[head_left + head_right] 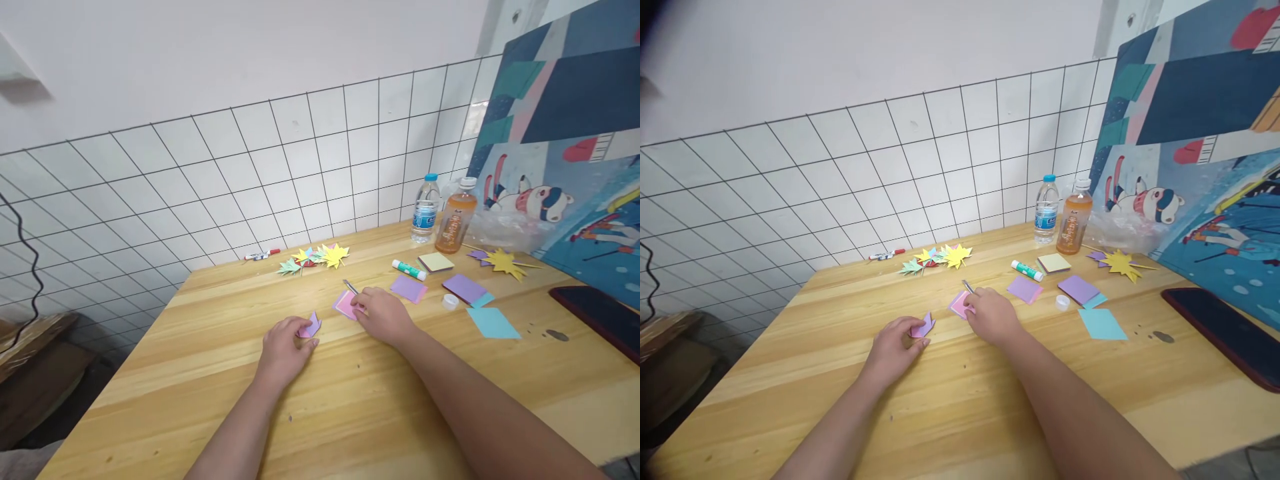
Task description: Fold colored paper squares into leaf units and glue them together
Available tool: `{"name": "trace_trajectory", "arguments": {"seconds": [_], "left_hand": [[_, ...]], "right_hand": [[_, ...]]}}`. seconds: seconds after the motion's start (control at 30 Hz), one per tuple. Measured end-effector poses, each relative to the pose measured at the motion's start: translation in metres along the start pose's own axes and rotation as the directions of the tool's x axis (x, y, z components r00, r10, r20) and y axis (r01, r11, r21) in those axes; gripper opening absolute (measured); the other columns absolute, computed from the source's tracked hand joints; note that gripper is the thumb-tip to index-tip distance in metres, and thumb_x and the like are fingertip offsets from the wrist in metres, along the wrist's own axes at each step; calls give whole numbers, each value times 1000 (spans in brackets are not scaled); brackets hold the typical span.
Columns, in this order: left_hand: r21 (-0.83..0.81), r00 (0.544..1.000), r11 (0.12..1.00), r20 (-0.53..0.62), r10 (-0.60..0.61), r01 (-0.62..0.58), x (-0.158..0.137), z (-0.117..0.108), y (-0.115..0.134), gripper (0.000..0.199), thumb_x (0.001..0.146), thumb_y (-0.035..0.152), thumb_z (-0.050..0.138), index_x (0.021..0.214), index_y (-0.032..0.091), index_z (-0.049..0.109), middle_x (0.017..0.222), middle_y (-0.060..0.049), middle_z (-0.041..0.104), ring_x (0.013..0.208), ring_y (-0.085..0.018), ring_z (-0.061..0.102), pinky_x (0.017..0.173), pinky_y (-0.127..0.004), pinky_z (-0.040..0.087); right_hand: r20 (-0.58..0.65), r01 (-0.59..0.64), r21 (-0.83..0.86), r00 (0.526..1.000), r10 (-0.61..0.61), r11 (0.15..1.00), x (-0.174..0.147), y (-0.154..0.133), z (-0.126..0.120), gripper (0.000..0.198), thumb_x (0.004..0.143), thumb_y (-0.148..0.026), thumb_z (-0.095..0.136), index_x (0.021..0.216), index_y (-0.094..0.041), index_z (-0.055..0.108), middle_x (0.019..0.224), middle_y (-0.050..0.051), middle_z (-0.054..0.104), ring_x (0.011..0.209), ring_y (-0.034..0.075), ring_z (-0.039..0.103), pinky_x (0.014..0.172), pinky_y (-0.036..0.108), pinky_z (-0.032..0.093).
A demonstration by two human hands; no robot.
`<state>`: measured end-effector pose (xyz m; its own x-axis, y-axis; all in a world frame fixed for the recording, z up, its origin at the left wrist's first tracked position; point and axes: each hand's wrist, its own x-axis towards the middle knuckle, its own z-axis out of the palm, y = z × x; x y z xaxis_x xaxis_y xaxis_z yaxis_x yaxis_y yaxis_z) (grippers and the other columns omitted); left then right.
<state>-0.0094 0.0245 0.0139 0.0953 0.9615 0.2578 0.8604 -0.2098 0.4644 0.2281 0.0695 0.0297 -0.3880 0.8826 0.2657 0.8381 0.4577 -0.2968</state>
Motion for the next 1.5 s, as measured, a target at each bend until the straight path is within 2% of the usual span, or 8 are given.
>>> {"name": "trace_trajectory", "arguments": {"seconds": [0.23,0.37,0.57,0.73,0.83,0.93,1.13,1.5], "left_hand": [[44,993,998,-108,43,-38,0,-9,7,21,81,35,51,80,24,69,83,-4,70,83,-23,61,78,-34,41],[-379,941,912,-224,-254,156,2,-6,1,26,78,43,54,81,20,66,76,-4,69,71,-20,62,66,-29,45],[-836,904,494,8,-427,241,3,8,2,34,67,46,67,81,15,62,68,-2,67,62,-16,62,56,-24,47],[-806,949,534,103,-298,255,-1,12,15,32,71,44,65,82,15,62,71,-5,68,66,-19,65,58,-26,49],[-664,965,731,-56,-257,156,-3,7,17,27,75,42,60,82,16,64,74,-5,68,68,-18,63,61,-27,48],[-434,964,900,-254,-81,-38,-5,-1,16,19,80,36,57,77,18,65,77,-4,67,73,-17,60,68,-28,47],[-121,916,911,24,400,-394,-6,-3,19,23,79,27,58,99,27,68,105,-6,65,98,-21,58,87,-36,43],[136,980,972,91,180,-191,-9,0,14,34,84,35,50,116,27,59,125,-8,57,122,-29,43,103,-52,23]], "right_hand": [[-10,115,123,993,-115,986,-3,-12,9,20,84,-26,48,96,-23,64,97,4,63,92,18,54,75,27,37],[-9,49,342,999,-49,939,-2,-13,15,25,81,-29,53,104,-23,62,94,4,64,87,17,57,76,28,40],[270,-266,793,960,75,548,-3,-42,25,50,71,-42,65,114,-21,51,104,5,65,74,14,60,60,24,44],[273,-296,887,955,115,356,0,-53,34,19,71,-31,64,79,-17,54,78,1,66,66,12,59,59,22,43],[284,-303,847,952,110,436,1,-43,38,12,74,-29,60,74,-17,57,71,1,65,67,14,60,62,23,43],[217,-191,682,975,54,706,-1,-34,36,12,78,-27,55,81,-19,63,79,2,67,74,15,61,66,25,43],[-21,-62,264,997,70,962,0,-21,15,25,85,-31,49,106,-23,61,101,5,62,92,17,57,78,27,40],[103,-112,-118,987,125,987,0,-8,11,28,88,-27,40,89,-19,66,93,10,63,83,21,60,65,29,40]]}}
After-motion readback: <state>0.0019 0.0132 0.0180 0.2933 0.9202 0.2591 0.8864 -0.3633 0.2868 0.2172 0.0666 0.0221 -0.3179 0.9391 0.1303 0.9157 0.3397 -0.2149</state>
